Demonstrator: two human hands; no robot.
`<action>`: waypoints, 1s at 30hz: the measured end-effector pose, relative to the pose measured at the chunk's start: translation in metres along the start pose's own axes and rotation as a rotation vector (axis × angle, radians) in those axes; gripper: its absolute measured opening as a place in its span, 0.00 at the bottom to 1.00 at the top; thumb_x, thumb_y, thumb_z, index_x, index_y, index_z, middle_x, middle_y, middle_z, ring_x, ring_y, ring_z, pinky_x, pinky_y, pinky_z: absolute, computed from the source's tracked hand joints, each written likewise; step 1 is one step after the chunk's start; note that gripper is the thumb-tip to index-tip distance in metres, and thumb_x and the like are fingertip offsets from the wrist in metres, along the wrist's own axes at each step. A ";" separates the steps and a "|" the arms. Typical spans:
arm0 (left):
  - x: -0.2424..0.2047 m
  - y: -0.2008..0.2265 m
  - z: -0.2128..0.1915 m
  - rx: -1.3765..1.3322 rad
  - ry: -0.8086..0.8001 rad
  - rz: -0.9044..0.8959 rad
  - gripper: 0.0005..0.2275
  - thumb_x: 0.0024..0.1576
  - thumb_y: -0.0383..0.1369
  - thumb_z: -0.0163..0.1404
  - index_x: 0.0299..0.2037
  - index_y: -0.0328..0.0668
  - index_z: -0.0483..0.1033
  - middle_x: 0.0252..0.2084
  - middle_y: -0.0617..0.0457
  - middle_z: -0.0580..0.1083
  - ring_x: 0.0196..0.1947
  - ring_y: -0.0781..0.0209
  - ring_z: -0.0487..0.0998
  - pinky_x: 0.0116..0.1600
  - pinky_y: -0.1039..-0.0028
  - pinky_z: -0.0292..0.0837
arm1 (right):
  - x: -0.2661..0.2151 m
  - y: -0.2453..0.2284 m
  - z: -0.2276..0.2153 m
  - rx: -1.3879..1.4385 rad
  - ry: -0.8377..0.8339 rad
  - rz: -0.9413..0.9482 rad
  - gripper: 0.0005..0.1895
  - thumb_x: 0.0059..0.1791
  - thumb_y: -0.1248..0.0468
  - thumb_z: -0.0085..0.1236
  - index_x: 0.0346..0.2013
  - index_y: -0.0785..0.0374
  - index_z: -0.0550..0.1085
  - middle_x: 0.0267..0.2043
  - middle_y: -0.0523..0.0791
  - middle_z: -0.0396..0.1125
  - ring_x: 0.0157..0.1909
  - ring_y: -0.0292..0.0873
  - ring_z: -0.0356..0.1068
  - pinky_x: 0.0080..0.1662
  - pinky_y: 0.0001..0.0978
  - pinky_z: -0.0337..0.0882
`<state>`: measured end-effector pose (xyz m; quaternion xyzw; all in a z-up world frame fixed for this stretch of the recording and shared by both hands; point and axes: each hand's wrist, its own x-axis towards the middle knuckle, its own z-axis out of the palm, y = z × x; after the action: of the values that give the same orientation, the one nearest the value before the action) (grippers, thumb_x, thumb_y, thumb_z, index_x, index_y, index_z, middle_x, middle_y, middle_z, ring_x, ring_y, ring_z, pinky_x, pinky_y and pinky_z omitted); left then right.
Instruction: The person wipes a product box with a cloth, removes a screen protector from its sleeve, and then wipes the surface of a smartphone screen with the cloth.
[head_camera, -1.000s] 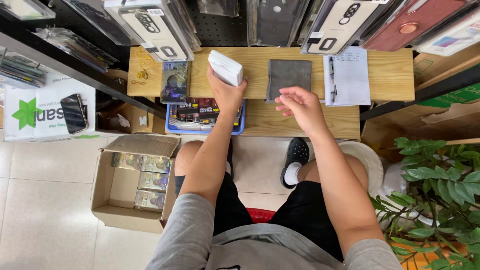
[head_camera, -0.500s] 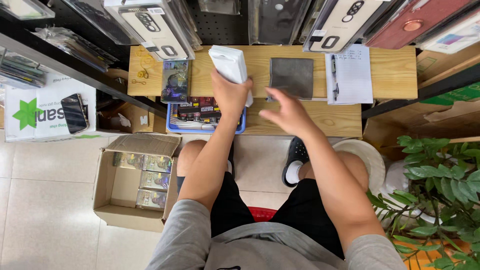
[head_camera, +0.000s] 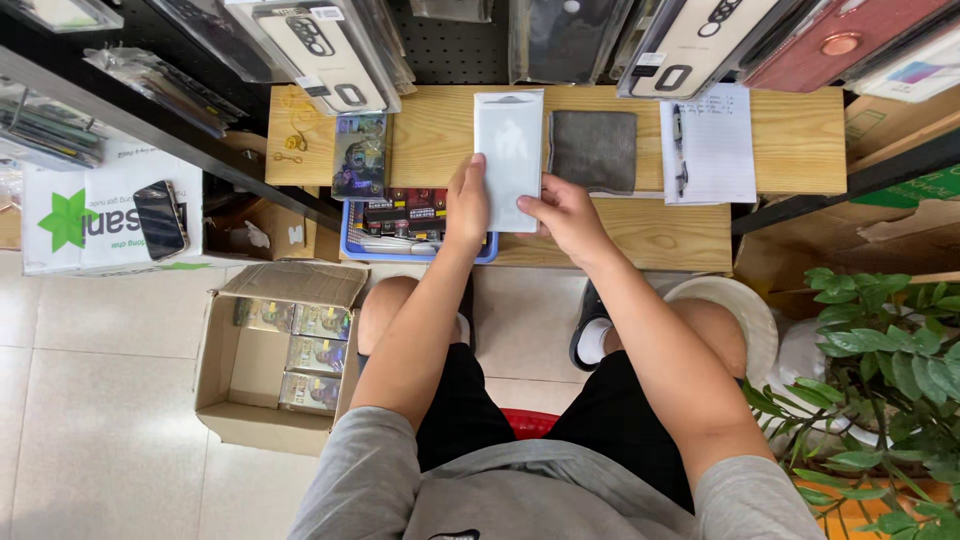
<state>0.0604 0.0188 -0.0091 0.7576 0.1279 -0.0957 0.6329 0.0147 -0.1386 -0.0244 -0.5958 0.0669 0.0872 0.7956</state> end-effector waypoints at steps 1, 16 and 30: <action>0.008 -0.013 0.004 -0.121 0.011 -0.013 0.20 0.65 0.51 0.40 0.53 0.48 0.76 0.43 0.46 0.75 0.50 0.49 0.75 0.57 0.59 0.71 | -0.002 -0.006 0.003 0.021 0.012 0.034 0.22 0.51 0.70 0.62 0.59 0.69 0.70 0.48 0.52 0.74 0.44 0.48 0.79 0.42 0.46 0.83; 0.022 -0.041 0.017 -0.395 0.007 0.002 0.12 0.64 0.44 0.49 0.40 0.43 0.74 0.28 0.56 0.75 0.27 0.68 0.77 0.35 0.76 0.76 | 0.001 0.009 -0.012 -0.087 0.337 0.017 0.16 0.46 0.64 0.71 0.47 0.62 0.78 0.36 0.42 0.71 0.32 0.37 0.76 0.32 0.36 0.83; 0.031 -0.045 0.007 -0.221 -0.075 -0.066 0.17 0.62 0.44 0.54 0.53 0.39 0.73 0.38 0.44 0.77 0.40 0.56 0.80 0.46 0.60 0.80 | 0.003 0.005 -0.011 0.186 0.347 0.195 0.11 0.52 0.66 0.59 0.48 0.62 0.71 0.36 0.45 0.69 0.37 0.54 0.80 0.37 0.55 0.84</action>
<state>0.0754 0.0219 -0.0619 0.6745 0.1390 -0.1300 0.7133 0.0164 -0.1477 -0.0328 -0.5166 0.2678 0.0534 0.8115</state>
